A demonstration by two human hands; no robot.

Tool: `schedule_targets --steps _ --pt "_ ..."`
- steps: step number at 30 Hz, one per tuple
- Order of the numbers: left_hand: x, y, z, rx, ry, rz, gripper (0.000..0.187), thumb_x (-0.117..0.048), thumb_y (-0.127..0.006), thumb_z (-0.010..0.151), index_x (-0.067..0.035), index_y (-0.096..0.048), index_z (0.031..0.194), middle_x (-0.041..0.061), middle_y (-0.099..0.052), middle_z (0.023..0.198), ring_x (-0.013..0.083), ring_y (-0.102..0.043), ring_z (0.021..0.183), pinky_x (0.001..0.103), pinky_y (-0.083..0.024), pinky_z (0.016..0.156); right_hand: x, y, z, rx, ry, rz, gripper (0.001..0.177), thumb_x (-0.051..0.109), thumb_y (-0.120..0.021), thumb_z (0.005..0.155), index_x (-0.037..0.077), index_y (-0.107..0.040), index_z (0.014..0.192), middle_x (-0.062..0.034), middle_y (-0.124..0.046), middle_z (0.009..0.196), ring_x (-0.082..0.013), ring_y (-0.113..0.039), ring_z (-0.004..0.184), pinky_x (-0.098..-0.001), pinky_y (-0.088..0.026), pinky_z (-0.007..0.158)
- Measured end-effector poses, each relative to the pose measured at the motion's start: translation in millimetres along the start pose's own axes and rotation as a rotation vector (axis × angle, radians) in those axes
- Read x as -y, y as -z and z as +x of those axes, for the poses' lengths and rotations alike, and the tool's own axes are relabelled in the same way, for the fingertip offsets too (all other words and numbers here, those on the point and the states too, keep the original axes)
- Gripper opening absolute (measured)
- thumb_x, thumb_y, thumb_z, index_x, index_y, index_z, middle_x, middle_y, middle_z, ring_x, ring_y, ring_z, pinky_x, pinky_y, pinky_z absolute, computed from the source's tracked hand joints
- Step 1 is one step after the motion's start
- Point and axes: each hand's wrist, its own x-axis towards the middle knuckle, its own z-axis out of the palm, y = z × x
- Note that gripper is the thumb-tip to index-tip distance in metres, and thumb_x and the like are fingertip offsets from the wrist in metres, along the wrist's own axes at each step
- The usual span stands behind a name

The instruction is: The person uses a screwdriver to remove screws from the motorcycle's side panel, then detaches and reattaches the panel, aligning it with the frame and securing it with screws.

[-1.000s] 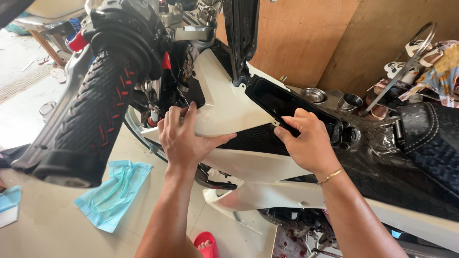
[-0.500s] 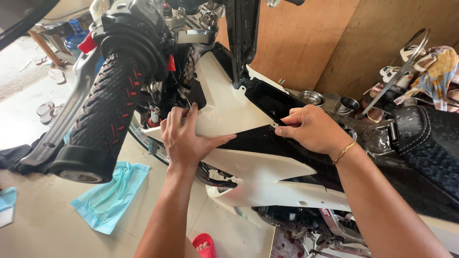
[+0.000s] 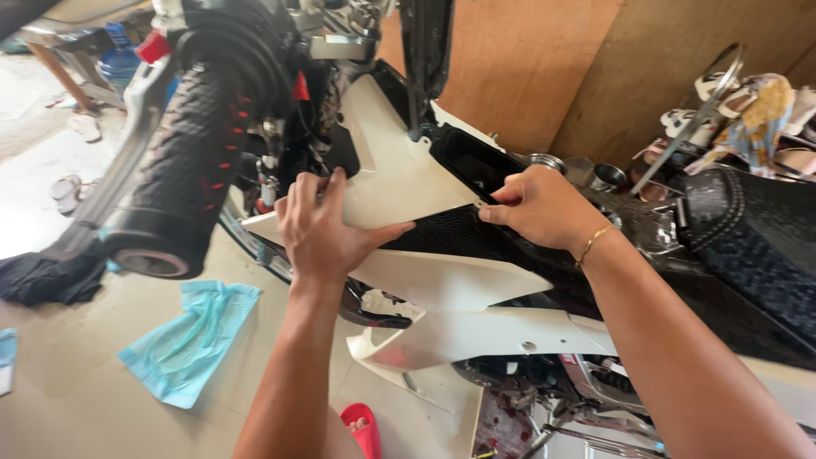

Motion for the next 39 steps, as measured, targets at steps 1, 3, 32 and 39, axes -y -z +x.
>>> schedule_targets --steps 1,3,32,39 --pt "1.0 2.2 0.5 -0.007 -0.001 0.012 0.101 -0.081 -0.086 0.051 -0.001 -0.076 0.111 0.01 -0.057 0.103 0.0298 -0.059 0.104 0.047 -0.047 0.09 2.2 -2.0 1.5 0.004 -0.007 -0.015 0.036 0.03 -0.083 0.079 -0.004 -0.075 0.09 -0.0117 -0.068 0.069 -0.019 -0.06 0.063 -0.0362 -0.049 0.061" --pt "0.1 2.4 1.2 0.011 0.018 -0.002 0.102 -0.081 -0.086 0.051 -0.001 -0.076 0.113 0.01 -0.056 0.104 0.0302 -0.058 0.105 0.047 -0.047 0.092 2.5 -2.1 0.8 0.011 -0.031 -0.055 0.036 0.03 -0.084 0.081 -0.005 -0.075 0.086 -0.0149 -0.067 0.068 -0.0222 -0.058 0.061 -0.038 -0.048 0.061" --pt "-1.6 3.4 6.6 0.012 0.005 0.013 0.1 -0.078 -0.088 0.049 -0.002 -0.076 0.113 0.01 -0.057 0.105 0.0309 -0.061 0.103 0.047 -0.048 0.089 17.5 -15.8 -21.6 -0.196 0.125 -0.099 0.026 0.029 -0.078 0.082 0.004 -0.075 0.087 -0.0143 -0.054 0.073 -0.031 -0.056 0.066 -0.0442 -0.043 0.061" --pt "-5.2 9.5 5.5 0.039 0.024 0.047 0.099 -0.079 -0.089 0.047 -0.003 -0.077 0.11 0.01 -0.058 0.1 0.0303 -0.061 0.096 0.046 -0.049 0.085 12.1 -28.6 -24.2 -0.256 0.071 -0.135 0.026 0.029 -0.075 0.084 0.003 -0.074 0.085 -0.0148 -0.051 0.073 -0.0335 -0.054 0.069 -0.0464 -0.041 0.062"
